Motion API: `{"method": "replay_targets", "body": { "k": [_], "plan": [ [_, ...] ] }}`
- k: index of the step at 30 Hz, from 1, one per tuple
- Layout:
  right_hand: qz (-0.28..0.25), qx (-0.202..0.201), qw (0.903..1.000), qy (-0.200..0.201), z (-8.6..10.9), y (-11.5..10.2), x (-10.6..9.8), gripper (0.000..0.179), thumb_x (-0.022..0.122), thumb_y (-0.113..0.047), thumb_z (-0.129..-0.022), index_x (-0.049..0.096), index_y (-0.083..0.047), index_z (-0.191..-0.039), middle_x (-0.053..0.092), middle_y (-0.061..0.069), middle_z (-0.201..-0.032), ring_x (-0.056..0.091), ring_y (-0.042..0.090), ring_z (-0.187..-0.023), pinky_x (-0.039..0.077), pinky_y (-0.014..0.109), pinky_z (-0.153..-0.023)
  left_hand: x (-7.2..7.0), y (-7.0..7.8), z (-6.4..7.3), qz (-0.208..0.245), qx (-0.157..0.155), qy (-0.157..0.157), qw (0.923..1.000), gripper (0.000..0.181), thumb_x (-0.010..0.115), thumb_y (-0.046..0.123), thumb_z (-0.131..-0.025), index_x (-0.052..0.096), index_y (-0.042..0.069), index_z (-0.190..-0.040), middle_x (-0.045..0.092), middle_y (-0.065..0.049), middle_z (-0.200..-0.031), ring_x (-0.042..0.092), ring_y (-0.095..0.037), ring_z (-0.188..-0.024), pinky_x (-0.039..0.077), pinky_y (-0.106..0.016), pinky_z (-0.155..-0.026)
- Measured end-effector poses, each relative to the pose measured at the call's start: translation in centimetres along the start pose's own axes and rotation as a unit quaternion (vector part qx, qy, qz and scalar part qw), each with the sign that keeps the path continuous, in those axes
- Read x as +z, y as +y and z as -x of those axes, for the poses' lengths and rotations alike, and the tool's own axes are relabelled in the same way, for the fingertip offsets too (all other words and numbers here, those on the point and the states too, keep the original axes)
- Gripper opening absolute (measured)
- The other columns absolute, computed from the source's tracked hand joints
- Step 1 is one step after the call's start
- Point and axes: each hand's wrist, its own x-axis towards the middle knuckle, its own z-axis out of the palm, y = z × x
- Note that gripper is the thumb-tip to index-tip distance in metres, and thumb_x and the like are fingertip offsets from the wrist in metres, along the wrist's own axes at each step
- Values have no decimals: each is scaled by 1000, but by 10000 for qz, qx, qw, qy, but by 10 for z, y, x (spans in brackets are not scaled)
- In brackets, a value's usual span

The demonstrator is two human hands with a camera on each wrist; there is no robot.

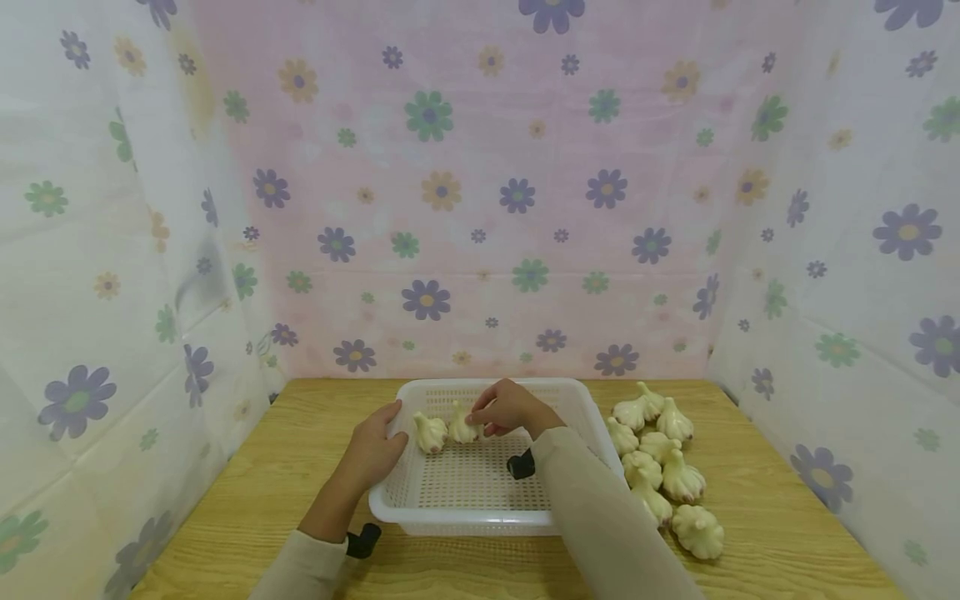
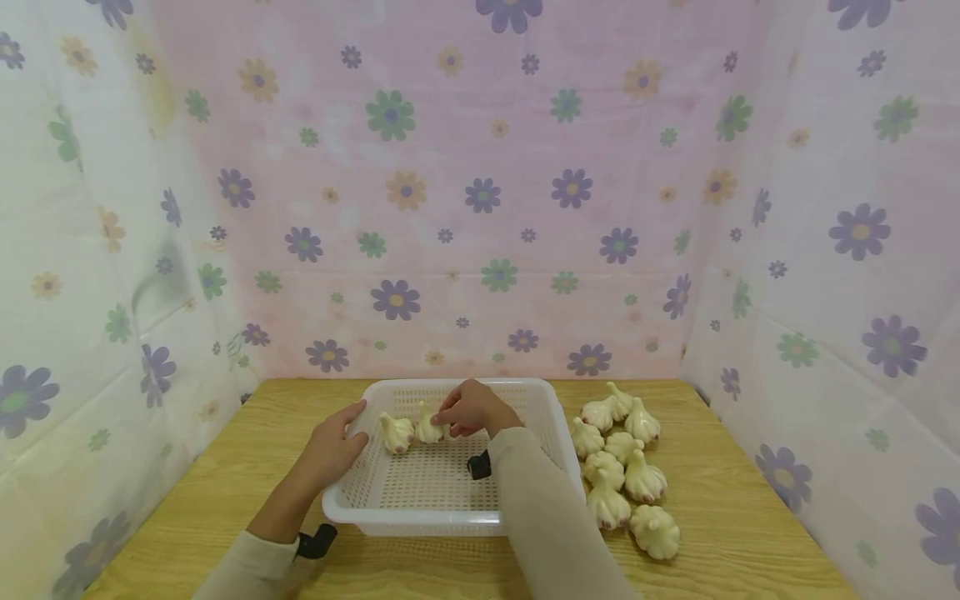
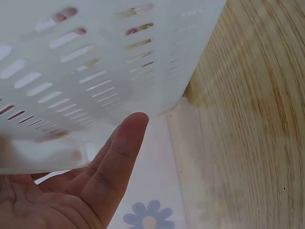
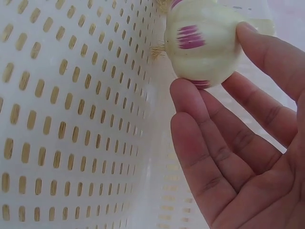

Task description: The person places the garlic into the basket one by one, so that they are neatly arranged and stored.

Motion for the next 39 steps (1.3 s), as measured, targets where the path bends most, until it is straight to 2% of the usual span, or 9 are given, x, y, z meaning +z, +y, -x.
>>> {"method": "replay_targets", "body": {
  "k": [10, 14, 18, 23, 30, 33, 36, 39],
  "plan": [
    [-39, 99, 9999, 18, 4, 0, 1, 27, 82, -31, -89, 78, -12, -107, 77, 8, -92, 77, 33, -81, 65, 42, -73, 0, -1, 1, -9, -20, -47, 10000, 64, 57, 14, -98, 40, 1, -158, 40, -21, -162, 46, -45, -143, 53, -58, -104],
    [-218, 95, 9993, -273, 5, 0, 1, 35, 82, -29, -89, 76, -10, -117, 78, 7, -95, 76, 38, -87, 65, 46, -79, -1, -1, 1, -31, 21, -22, 10000, 64, 57, 14, -98, 40, 0, -157, 40, -22, -162, 47, -44, -142, 54, -57, -103],
    [-339, -73, 9975, -619, 5, 0, 3, 38, 80, -22, -90, 73, -6, -124, 79, 7, -93, 76, 39, -90, 64, 47, -81, -1, 1, 1, -46, 40, 5, 10000, 64, 57, 13, -97, 40, 0, -157, 41, -22, -161, 49, -44, -140, 55, -56, -101],
    [-402, -89, 9978, -526, 6, -1, 2, 31, 78, -20, -91, 74, -4, -117, 79, 9, -89, 78, 34, -86, 65, 43, -78, -1, 1, 2, -5, 26, -8, 10000, 64, 56, 13, -98, 39, 1, -158, 41, -22, -161, 51, -45, -138, 58, -55, -97],
    [-824, 265, 9952, -448, 8, 0, 1, 20, 76, -23, -92, 75, -5, -101, 75, 19, -93, 78, 35, -85, 65, 44, -75, -1, 2, 2, -22, 14, -25, 10000, 64, 56, 14, -98, 39, 1, -158, 41, -22, -162, 50, -45, -139, 57, -55, -98],
    [-860, 304, 9945, -514, 8, 1, 1, 22, 75, -25, -93, 75, -3, -95, 73, 24, -94, 78, 37, -84, 65, 46, -74, -2, 2, 2, -38, 9, -21, 10000, 63, 56, 14, -98, 39, 1, -158, 40, -22, -162, 49, -45, -140, 55, -56, -101],
    [-842, 252, 9941, -638, 8, 2, 2, 25, 74, -24, -93, 75, 0, -97, 73, 25, -96, 77, 39, -85, 65, 47, -75, -2, 2, 2, -41, 5, -11, 10000, 63, 56, 14, -98, 39, 1, -158, 40, -22, -162, 47, -45, -142, 52, -58, -104],
    [-888, 238, 9930, -739, 8, 3, 2, 27, 74, -22, -92, 75, 0, -107, 76, 23, -97, 77, 39, -88, 65, 47, -77, -2, 1, 2, -54, 17, 2, 10000, 63, 56, 14, -98, 40, 1, -157, 40, -21, -162, 45, -45, -143, 51, -58, -106]
  ]
}}
